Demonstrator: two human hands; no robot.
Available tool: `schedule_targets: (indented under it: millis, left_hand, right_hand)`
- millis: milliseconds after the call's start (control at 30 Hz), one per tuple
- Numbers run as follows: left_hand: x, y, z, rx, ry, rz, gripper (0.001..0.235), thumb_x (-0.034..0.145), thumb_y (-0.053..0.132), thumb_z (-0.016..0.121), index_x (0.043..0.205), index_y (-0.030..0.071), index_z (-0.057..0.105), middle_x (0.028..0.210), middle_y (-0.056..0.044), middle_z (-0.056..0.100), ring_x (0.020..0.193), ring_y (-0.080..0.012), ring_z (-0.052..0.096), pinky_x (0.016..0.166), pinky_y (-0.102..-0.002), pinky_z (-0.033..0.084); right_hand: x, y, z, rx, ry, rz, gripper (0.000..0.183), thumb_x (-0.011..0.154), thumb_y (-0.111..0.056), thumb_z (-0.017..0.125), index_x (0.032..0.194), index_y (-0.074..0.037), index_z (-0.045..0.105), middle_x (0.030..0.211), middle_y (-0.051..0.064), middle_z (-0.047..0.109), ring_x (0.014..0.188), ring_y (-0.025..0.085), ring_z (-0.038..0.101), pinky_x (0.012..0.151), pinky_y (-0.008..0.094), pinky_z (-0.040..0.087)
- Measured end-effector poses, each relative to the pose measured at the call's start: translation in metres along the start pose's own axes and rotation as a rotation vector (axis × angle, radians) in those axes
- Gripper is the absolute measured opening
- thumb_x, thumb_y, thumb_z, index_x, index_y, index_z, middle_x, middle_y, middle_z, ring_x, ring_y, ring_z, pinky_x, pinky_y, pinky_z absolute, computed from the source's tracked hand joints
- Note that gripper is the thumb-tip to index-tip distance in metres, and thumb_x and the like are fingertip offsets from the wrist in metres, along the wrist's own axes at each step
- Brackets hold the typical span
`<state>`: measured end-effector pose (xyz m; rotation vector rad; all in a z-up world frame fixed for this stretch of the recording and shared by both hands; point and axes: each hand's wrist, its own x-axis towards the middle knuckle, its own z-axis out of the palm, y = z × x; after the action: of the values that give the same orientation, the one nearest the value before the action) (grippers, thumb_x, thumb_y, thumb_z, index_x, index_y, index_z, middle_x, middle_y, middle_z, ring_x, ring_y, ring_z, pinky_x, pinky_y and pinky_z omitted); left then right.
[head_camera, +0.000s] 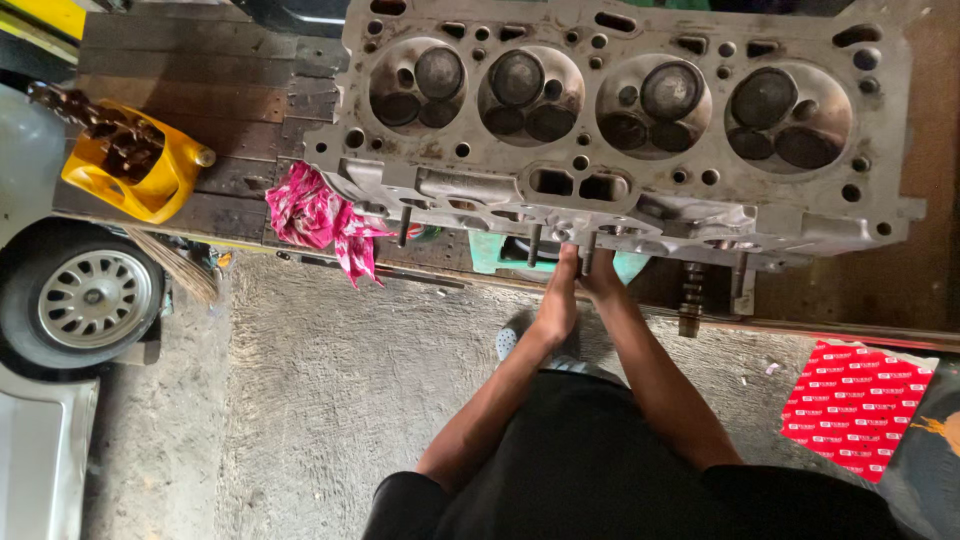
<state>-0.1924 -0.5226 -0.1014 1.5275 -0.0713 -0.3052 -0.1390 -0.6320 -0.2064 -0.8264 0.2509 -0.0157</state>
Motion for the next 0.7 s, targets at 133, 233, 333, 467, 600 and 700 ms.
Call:
schedule_targets:
  millis: [133, 233, 333, 467, 600, 700]
  left_hand:
    - [0.043, -0.015, -0.002, -0.14, 0.001, -0.079, 0.072, 0.112, 0.047, 0.025, 0.141, -0.011, 0.056, 0.139, -0.035, 0.059, 0.126, -0.0428, 0.054, 0.111, -0.043, 0.044]
    - [0.04, -0.015, -0.006, -0.073, -0.014, -0.068, 0.069, 0.112, 0.047, 0.027, 0.148, -0.008, 0.047, 0.146, -0.029, 0.05, 0.132, -0.0387, 0.045, 0.113, -0.042, 0.038]
    - [0.002, -0.004, 0.004, -0.153, 0.009, -0.115, 0.066, 0.115, 0.05, 0.026, 0.159, 0.0, 0.025, 0.166, -0.016, 0.024, 0.155, -0.0253, 0.021, 0.126, -0.037, 0.017]
    - [0.026, 0.007, 0.002, -0.428, -0.043, -0.12, 0.074, 0.115, 0.049, 0.028, 0.156, -0.013, 0.034, 0.158, -0.037, 0.031, 0.146, -0.0472, 0.026, 0.12, -0.049, 0.025]
    - [0.025, 0.026, -0.006, -0.07, -0.033, -0.065, 0.082, 0.108, 0.055, 0.016, 0.155, -0.006, 0.044, 0.158, -0.028, 0.044, 0.147, -0.0357, 0.04, 0.124, -0.037, 0.028]
    - [-0.011, 0.035, -0.004, -0.03, -0.074, -0.117, 0.07, 0.112, 0.053, 0.012, 0.161, 0.004, 0.019, 0.169, -0.016, 0.015, 0.157, -0.0276, 0.012, 0.125, -0.04, 0.013]
  right_hand:
    - [-0.045, 0.017, 0.005, 0.026, 0.089, -0.005, 0.044, 0.109, -0.044, 0.042, 0.121, -0.007, 0.06, 0.112, 0.006, 0.063, 0.104, 0.019, 0.059, 0.093, 0.033, 0.05]
    - [-0.03, 0.011, 0.006, 0.028, 0.056, -0.007, 0.044, 0.109, -0.045, 0.041, 0.12, -0.007, 0.061, 0.111, 0.006, 0.064, 0.102, 0.019, 0.06, 0.092, 0.033, 0.05]
    - [0.001, -0.006, 0.002, 0.012, -0.008, 0.008, 0.044, 0.109, -0.045, 0.041, 0.119, -0.007, 0.061, 0.109, 0.005, 0.064, 0.101, 0.019, 0.06, 0.091, 0.033, 0.051]
    - [-0.028, 0.004, 0.003, 0.036, 0.05, 0.005, 0.044, 0.109, -0.045, 0.041, 0.117, -0.007, 0.062, 0.107, 0.005, 0.065, 0.098, 0.019, 0.061, 0.089, 0.033, 0.052]
    - [-0.038, 0.013, 0.011, 0.069, 0.063, 0.008, 0.044, 0.109, -0.045, 0.041, 0.116, -0.007, 0.062, 0.104, 0.005, 0.065, 0.096, 0.019, 0.062, 0.088, 0.033, 0.053]
    - [-0.012, 0.005, 0.012, 0.079, -0.01, 0.025, 0.044, 0.11, -0.045, 0.04, 0.115, -0.007, 0.063, 0.102, 0.005, 0.066, 0.094, 0.019, 0.062, 0.087, 0.033, 0.053]
